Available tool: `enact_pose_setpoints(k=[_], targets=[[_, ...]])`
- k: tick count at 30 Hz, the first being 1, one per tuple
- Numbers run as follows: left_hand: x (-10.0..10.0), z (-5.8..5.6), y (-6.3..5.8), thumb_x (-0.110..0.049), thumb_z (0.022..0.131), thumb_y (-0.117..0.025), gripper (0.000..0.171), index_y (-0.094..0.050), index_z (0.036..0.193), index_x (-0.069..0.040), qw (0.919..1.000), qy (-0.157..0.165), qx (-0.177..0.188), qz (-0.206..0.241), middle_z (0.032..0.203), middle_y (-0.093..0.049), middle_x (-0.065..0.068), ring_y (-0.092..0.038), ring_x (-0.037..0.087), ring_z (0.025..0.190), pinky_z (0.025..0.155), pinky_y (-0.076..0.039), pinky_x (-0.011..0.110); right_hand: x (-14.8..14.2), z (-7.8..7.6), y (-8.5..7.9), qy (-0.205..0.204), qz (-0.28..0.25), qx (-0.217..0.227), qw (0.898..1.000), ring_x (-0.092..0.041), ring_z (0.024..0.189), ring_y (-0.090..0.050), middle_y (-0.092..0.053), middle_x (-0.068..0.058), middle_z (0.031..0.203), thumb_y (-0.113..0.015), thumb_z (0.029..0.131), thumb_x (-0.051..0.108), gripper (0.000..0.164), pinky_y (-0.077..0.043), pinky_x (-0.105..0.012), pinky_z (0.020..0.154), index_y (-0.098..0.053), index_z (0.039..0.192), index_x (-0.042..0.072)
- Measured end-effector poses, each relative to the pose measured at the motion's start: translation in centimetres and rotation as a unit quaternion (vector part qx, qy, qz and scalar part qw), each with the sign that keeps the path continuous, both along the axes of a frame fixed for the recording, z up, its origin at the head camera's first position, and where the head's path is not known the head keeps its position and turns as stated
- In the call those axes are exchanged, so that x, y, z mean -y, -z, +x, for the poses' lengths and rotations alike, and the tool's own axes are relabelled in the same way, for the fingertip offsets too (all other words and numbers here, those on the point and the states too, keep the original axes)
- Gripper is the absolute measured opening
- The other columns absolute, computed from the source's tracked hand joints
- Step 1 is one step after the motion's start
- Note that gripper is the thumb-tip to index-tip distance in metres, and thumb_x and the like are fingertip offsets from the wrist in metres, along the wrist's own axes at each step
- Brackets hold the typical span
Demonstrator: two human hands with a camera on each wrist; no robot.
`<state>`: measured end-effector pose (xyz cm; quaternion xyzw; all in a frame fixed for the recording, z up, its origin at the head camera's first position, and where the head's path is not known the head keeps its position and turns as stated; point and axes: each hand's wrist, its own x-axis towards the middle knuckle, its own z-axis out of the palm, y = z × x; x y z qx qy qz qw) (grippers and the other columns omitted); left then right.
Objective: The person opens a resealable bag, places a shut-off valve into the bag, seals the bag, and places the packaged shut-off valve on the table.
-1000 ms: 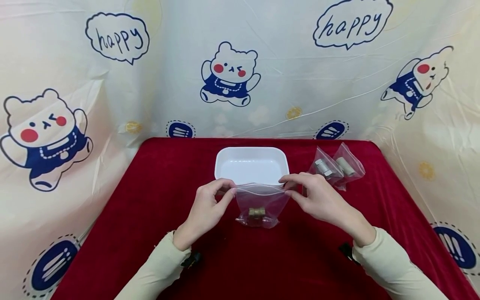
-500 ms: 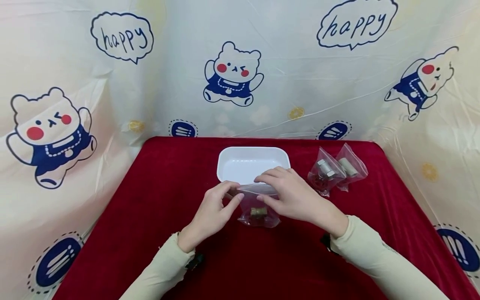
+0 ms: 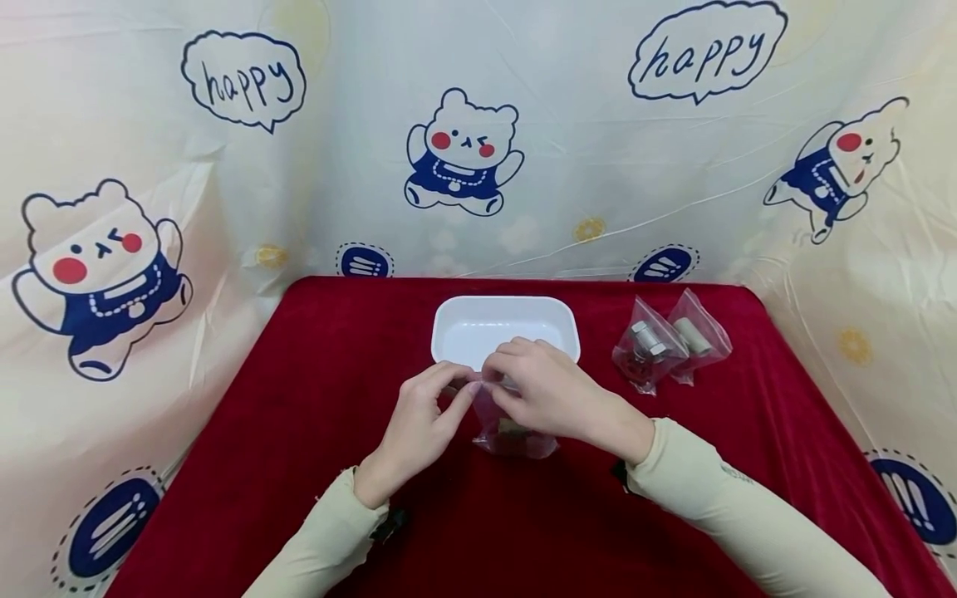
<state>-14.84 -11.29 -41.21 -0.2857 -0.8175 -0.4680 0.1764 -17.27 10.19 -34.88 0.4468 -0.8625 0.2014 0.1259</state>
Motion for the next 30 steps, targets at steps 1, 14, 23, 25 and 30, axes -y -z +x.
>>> enact_pose_setpoints(k=[1, 14, 23, 25, 30], targets=[[0.01, 0.00, -0.04, -0.011, 0.102, -0.071, 0.009, -0.075, 0.111, -0.011, 1.0000, -0.001, 0.000, 0.003, 0.103, -0.072, -0.006, -0.066, 0.009, 0.088, 0.074, -0.058, 0.029, 0.08, -0.03, -0.01, -0.001, -0.003, -0.001, 1.000, -0.012, 0.080, -0.059, -0.070, 0.004, 0.089, -0.073, 0.095, 0.011, 0.004, -0.052, -0.027, 0.069, -0.076, 0.096, 0.013], [-0.20, -0.06, -0.37, -0.006, 0.102, -0.069, 0.010, -0.075, 0.110, -0.009, 1.0000, 0.005, -0.002, 0.003, 0.102, -0.073, -0.002, -0.066, 0.009, 0.088, 0.075, -0.058, 0.029, 0.44, -0.14, -0.42, -0.003, 0.005, -0.024, 1.000, -0.014, 0.079, -0.059, -0.068, 0.003, 0.086, -0.071, 0.090, 0.007, 0.005, -0.051, -0.031, 0.068, -0.074, 0.093, 0.011], [-0.33, 0.09, -0.26, -0.007, 0.102, -0.069, 0.008, -0.074, 0.108, -0.009, 1.0000, -0.001, -0.003, -0.003, 0.101, -0.072, -0.004, -0.065, 0.009, 0.087, 0.073, -0.057, 0.029, 0.43, -0.11, -0.10, -0.005, 0.008, -0.017, 1.000, -0.014, 0.079, -0.059, -0.067, 0.003, 0.086, -0.070, 0.092, 0.007, 0.005, -0.052, -0.031, 0.068, -0.073, 0.093, 0.011], [-0.32, 0.09, -0.26, -0.007, 0.102, -0.069, 0.008, -0.074, 0.108, -0.009, 1.0000, -0.003, -0.003, -0.002, 0.101, -0.071, -0.004, -0.066, 0.009, 0.088, 0.074, -0.058, 0.029, 0.37, -0.09, -0.09, -0.003, 0.009, -0.018, 1.000, -0.014, 0.078, -0.058, -0.066, 0.003, 0.086, -0.071, 0.091, 0.008, 0.004, -0.051, -0.030, 0.068, -0.072, 0.092, 0.011], [-0.24, 0.10, -0.33, -0.008, 0.103, -0.069, 0.007, -0.074, 0.107, -0.010, 1.0000, -0.007, -0.003, 0.000, 0.100, -0.071, -0.004, -0.065, 0.010, 0.086, 0.072, -0.058, 0.029, 0.19, -0.08, -0.03, 0.005, 0.011, -0.016, 1.000, -0.012, 0.075, -0.056, -0.064, 0.005, 0.082, -0.074, 0.090, 0.009, 0.006, -0.050, -0.028, 0.066, -0.070, 0.088, 0.013]])
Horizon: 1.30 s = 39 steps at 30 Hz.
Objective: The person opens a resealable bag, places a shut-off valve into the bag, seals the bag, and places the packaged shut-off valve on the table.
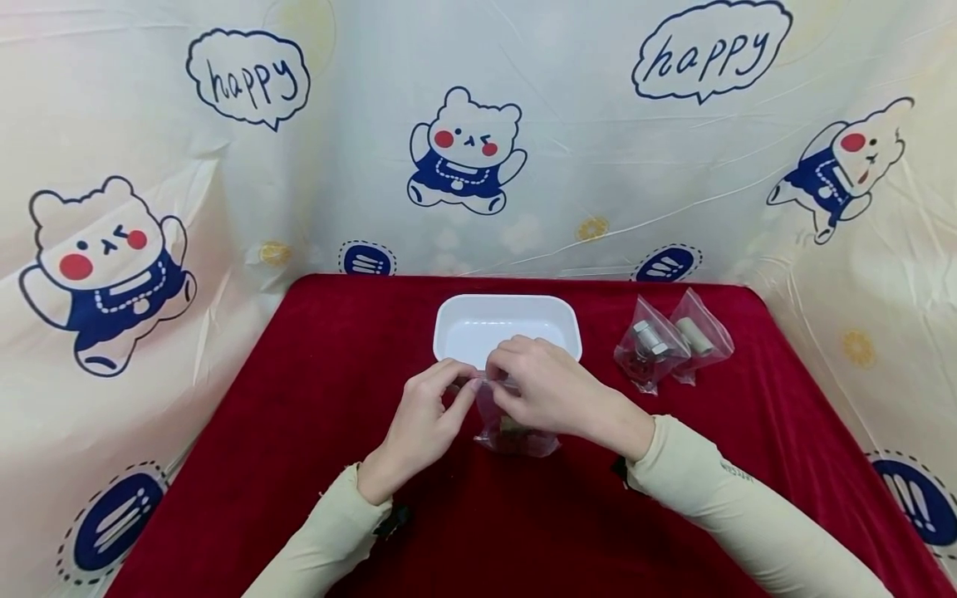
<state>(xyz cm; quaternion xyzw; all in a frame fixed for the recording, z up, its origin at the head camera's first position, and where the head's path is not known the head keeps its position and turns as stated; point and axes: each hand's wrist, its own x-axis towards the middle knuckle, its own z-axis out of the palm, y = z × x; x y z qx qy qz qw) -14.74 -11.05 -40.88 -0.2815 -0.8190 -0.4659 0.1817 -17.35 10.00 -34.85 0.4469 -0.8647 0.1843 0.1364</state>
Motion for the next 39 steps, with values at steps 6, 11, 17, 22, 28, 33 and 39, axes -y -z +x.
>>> enact_pose_setpoints(k=[6, 11, 17, 22, 28, 33, 39], targets=[[0.0, 0.0, 0.0, -0.008, 0.102, -0.069, 0.006, -0.074, 0.107, -0.009, 1.0000, 0.002, 0.001, -0.001, 0.099, -0.070, -0.004, -0.063, 0.009, 0.084, 0.071, -0.057, 0.028, -0.1, -0.1, 0.1, -0.005, -0.002, -0.001, 1.000, -0.012, 0.074, -0.056, -0.065, 0.005, 0.082, -0.074, 0.091, 0.009, 0.007, -0.050, -0.029, 0.066, -0.070, 0.088, 0.014], [0.0, 0.0, -0.1, -0.009, 0.103, -0.069, 0.006, -0.073, 0.107, -0.009, 1.0000, 0.004, -0.004, -0.003, 0.100, -0.071, -0.003, -0.064, 0.009, 0.085, 0.073, -0.058, 0.029, -0.4, -0.2, 0.0, -0.004, -0.002, 0.002, 1.000, -0.012, 0.075, -0.058, -0.069, 0.004, 0.085, -0.075, 0.091, 0.011, 0.004, -0.052, -0.029, 0.068, -0.073, 0.090, 0.013], [0.0, -0.1, -0.1, -0.010, 0.103, -0.069, 0.005, -0.073, 0.107, -0.010, 1.0000, 0.001, -0.001, -0.003, 0.098, -0.069, -0.004, -0.063, 0.009, 0.084, 0.072, -0.057, 0.029, -1.3, -0.1, 0.0, 0.011, -0.016, 0.038, 0.999, -0.011, 0.073, -0.054, -0.066, 0.006, 0.082, -0.076, 0.090, 0.011, 0.006, -0.051, -0.027, 0.067, -0.073, 0.088, 0.014], [0.0, 0.0, -0.1, -0.009, 0.103, -0.069, 0.006, -0.073, 0.107, -0.010, 1.0000, 0.000, 0.001, -0.003, 0.098, -0.069, -0.006, -0.063, 0.009, 0.083, 0.072, -0.057, 0.029, -1.5, -0.2, 0.1, -0.007, -0.031, 0.023, 0.999, -0.010, 0.071, -0.054, -0.065, 0.007, 0.080, -0.075, 0.090, 0.008, 0.006, -0.051, -0.029, 0.069, -0.074, 0.087, 0.013], [-0.1, 0.0, -0.2, -0.008, 0.102, -0.069, 0.005, -0.073, 0.106, -0.009, 1.0000, 0.003, -0.002, -0.001, 0.098, -0.069, -0.004, -0.063, 0.009, 0.083, 0.071, -0.057, 0.029, -1.6, -0.2, 0.1, -0.014, -0.045, 0.019, 0.999, -0.010, 0.070, -0.055, -0.067, 0.007, 0.080, -0.075, 0.090, 0.007, 0.006, -0.051, -0.031, 0.070, -0.076, 0.087, 0.012], [-0.1, -0.1, -0.1, -0.008, 0.103, -0.069, 0.005, -0.073, 0.106, -0.010, 1.0000, 0.005, -0.001, 0.000, 0.097, -0.069, -0.004, -0.062, 0.010, 0.082, 0.069, -0.056, 0.028, -2.3, 0.0, 0.0, 0.009, -0.045, 0.054, 0.997, -0.010, 0.074, -0.057, -0.068, 0.008, 0.084, -0.078, 0.091, 0.011, 0.004, -0.054, -0.028, 0.070, -0.076, 0.090, 0.014], [-0.2, -0.1, 0.0, -0.009, 0.103, -0.068, 0.005, -0.073, 0.106, -0.012, 1.0000, 0.002, 0.003, -0.005, 0.096, -0.067, -0.008, -0.062, 0.009, 0.083, 0.068, -0.054, 0.028, -3.2, 0.2, 0.4, 0.022, -0.060, 0.083, 0.995, -0.012, 0.076, -0.058, -0.066, 0.008, 0.084, -0.077, 0.091, 0.007, 0.006, -0.054, -0.029, 0.070, -0.075, 0.091, 0.013]])
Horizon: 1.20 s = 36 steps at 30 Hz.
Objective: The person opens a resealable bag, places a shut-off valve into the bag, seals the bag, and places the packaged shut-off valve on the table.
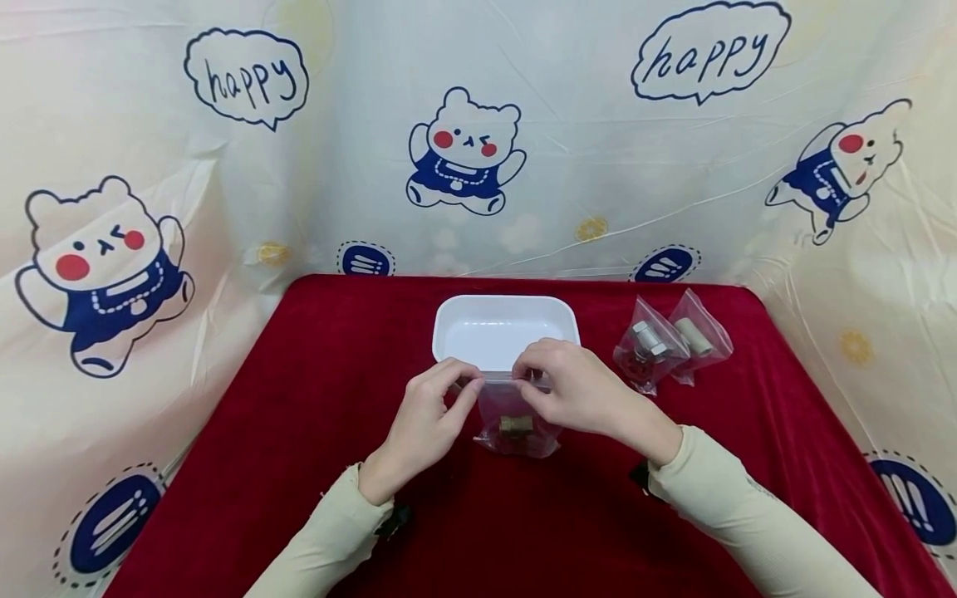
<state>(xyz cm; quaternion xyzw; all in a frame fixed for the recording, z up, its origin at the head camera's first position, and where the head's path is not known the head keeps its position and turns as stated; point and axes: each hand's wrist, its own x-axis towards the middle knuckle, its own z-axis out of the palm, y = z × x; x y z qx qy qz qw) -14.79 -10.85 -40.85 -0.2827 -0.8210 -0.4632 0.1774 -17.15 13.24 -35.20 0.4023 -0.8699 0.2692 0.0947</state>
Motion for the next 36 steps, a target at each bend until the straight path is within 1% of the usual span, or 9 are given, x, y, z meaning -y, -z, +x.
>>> enact_pose_setpoints(k=[7, 15, 21, 25, 28, 32, 36], targets=[[-0.1, 0.0, 0.0, -0.010, 0.103, -0.069, 0.005, -0.073, 0.106, -0.012, 1.0000, 0.001, 0.000, 0.001, 0.096, -0.067, -0.007, -0.062, 0.009, 0.082, 0.068, -0.054, 0.028, 0.1, 0.1, 0.2, -0.002, -0.014, -0.014, 1.000, -0.013, 0.075, -0.058, -0.066, 0.007, 0.084, -0.076, 0.089, 0.003, 0.008, -0.054, -0.029, 0.069, -0.076, 0.090, 0.011], [0.1, -0.1, 0.1, -0.010, 0.104, -0.068, 0.006, -0.073, 0.106, -0.012, 1.0000, 0.001, 0.003, 0.003, 0.096, -0.067, -0.008, -0.062, 0.009, 0.083, 0.068, -0.056, 0.033, -0.8, 0.3, 0.1, 0.019, -0.010, 0.009, 1.000, -0.013, 0.075, -0.059, -0.067, 0.010, 0.084, -0.079, 0.090, 0.007, 0.008, -0.054, -0.029, 0.069, -0.076, 0.091, 0.015], [0.1, -0.2, 0.0, -0.010, 0.104, -0.068, 0.006, -0.073, 0.106, -0.013, 1.0000, -0.001, 0.007, 0.005, 0.097, -0.068, -0.008, -0.062, 0.010, 0.084, 0.067, -0.057, 0.039, -1.1, 0.3, 0.1, 0.017, -0.002, 0.007, 1.000, -0.013, 0.076, -0.058, -0.067, 0.008, 0.085, -0.078, 0.091, 0.006, 0.008, -0.054, -0.030, 0.069, -0.076, 0.092, 0.013], [0.0, -0.2, 0.0, -0.010, 0.104, -0.068, 0.006, -0.073, 0.106, -0.013, 1.0000, -0.001, 0.007, 0.003, 0.097, -0.067, -0.008, -0.062, 0.010, 0.083, 0.066, -0.056, 0.037, -1.1, 0.3, 0.1, 0.017, -0.002, -0.008, 1.000, -0.012, 0.077, -0.058, -0.067, 0.007, 0.085, -0.078, 0.091, 0.004, 0.009, -0.054, -0.031, 0.070, -0.076, 0.091, 0.013], [0.0, -0.2, -0.1, -0.011, 0.104, -0.068, 0.005, -0.073, 0.106, -0.013, 1.0000, -0.002, 0.007, 0.001, 0.096, -0.067, -0.008, -0.061, 0.010, 0.083, 0.066, -0.055, 0.035, -1.3, 0.3, 0.2, 0.018, -0.006, -0.012, 1.000, -0.012, 0.077, -0.059, -0.068, 0.008, 0.085, -0.080, 0.090, 0.006, 0.008, -0.054, -0.030, 0.069, -0.077, 0.091, 0.014], [0.0, -0.1, 0.0, -0.010, 0.103, -0.069, 0.005, -0.073, 0.105, -0.013, 1.0000, -0.005, 0.005, 0.002, 0.095, -0.067, -0.008, -0.060, 0.010, 0.082, 0.066, -0.054, 0.034, -1.9, 0.2, 0.3, 0.028, -0.015, -0.003, 0.999, -0.010, 0.076, -0.060, -0.067, 0.010, 0.084, -0.083, 0.090, 0.012, 0.006, -0.054, -0.028, 0.067, -0.078, 0.092, 0.015], [0.1, -0.2, 0.1, -0.009, 0.103, -0.069, 0.005, -0.073, 0.104, -0.012, 1.0000, -0.007, -0.001, 0.003, 0.095, -0.067, -0.008, -0.060, 0.010, 0.082, 0.066, -0.054, 0.033, -2.6, 0.1, 0.5, 0.036, -0.019, 0.005, 0.999, -0.010, 0.075, -0.058, -0.067, 0.010, 0.084, -0.081, 0.091, 0.011, 0.004, -0.053, -0.028, 0.066, -0.079, 0.091, 0.014]])
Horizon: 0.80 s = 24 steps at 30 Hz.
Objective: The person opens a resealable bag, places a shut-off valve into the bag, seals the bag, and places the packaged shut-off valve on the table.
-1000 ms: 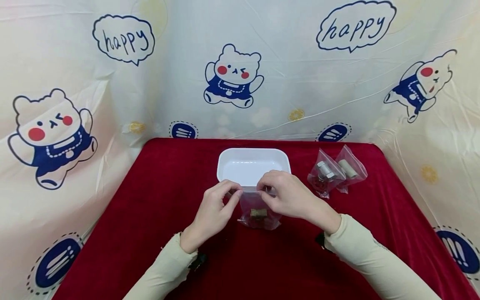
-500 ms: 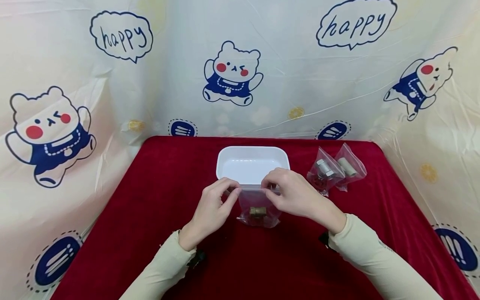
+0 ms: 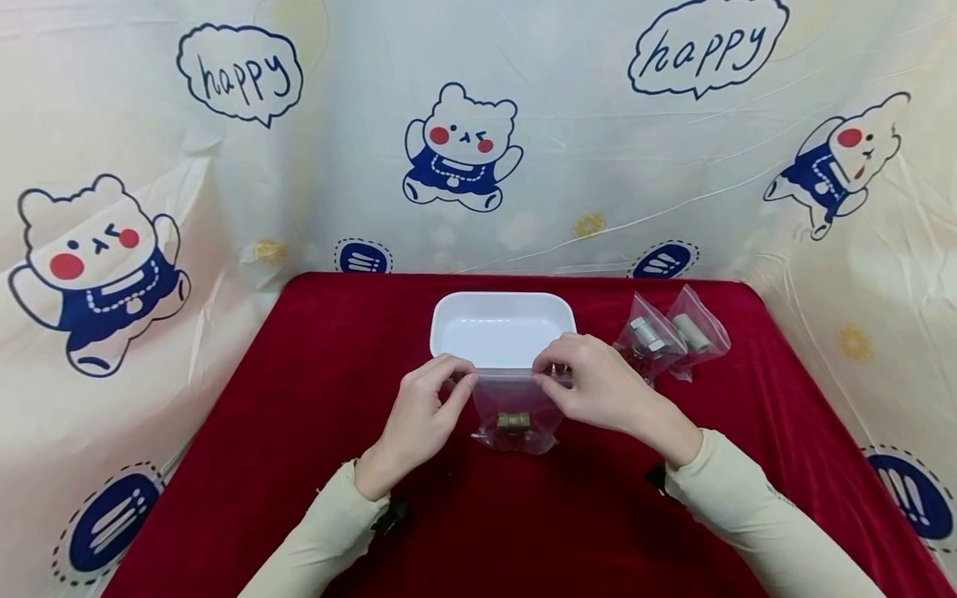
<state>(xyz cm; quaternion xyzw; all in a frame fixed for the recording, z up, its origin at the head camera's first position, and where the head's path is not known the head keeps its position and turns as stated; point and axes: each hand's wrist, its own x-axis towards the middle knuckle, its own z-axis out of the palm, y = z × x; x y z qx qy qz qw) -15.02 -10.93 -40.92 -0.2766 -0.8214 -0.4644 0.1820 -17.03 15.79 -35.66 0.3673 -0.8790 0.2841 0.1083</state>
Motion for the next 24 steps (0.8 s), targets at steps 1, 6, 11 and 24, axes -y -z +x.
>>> enact_pose_setpoints(k=[1, 6, 11, 24], targets=[[0.0, -0.1, 0.0, -0.008, 0.103, -0.069, 0.005, -0.073, 0.104, -0.012, 1.0000, 0.000, -0.001, 0.000, 0.095, -0.067, -0.008, -0.060, 0.010, 0.082, 0.066, -0.054, 0.033, -0.1, 0.0, 0.0, 0.000, 0.001, 0.002, 1.000, -0.010, 0.075, -0.057, -0.067, 0.010, 0.084, -0.080, 0.091, 0.010, 0.003, -0.052, -0.029, 0.066, -0.079, 0.092, 0.014], [0.0, -0.2, 0.0, -0.008, 0.104, -0.068, 0.006, -0.073, 0.105, -0.012, 1.0000, 0.001, 0.000, -0.002, 0.096, -0.067, -0.007, -0.060, 0.010, 0.083, 0.068, -0.055, 0.036, -0.1, 0.0, 0.1, -0.004, 0.001, 0.004, 1.000, -0.009, 0.076, -0.058, -0.069, 0.008, 0.086, -0.079, 0.091, 0.007, 0.006, -0.054, -0.030, 0.068, -0.078, 0.093, 0.013], [0.0, 0.0, 0.0, -0.009, 0.104, -0.067, 0.006, -0.072, 0.105, -0.012, 1.0000, 0.005, 0.005, -0.001, 0.096, -0.067, -0.007, -0.061, 0.010, 0.084, 0.068, -0.055, 0.038, -0.3, 0.2, 0.1, 0.002, 0.000, 0.014, 1.000, -0.011, 0.077, -0.059, -0.069, 0.008, 0.088, -0.079, 0.092, 0.006, 0.007, -0.054, -0.031, 0.069, -0.078, 0.094, 0.013], [0.3, -0.1, 0.1, -0.010, 0.104, -0.068, 0.006, -0.073, 0.103, -0.012, 0.9999, -0.008, 0.007, 0.000, 0.094, -0.067, -0.008, -0.058, 0.010, 0.080, 0.065, -0.053, 0.033, -1.6, 0.2, 0.9, -0.005, -0.040, -0.015, 0.999, -0.009, 0.077, -0.060, -0.071, 0.006, 0.086, -0.082, 0.087, 0.000, 0.013, -0.055, -0.031, 0.069, -0.077, 0.089, 0.012]])
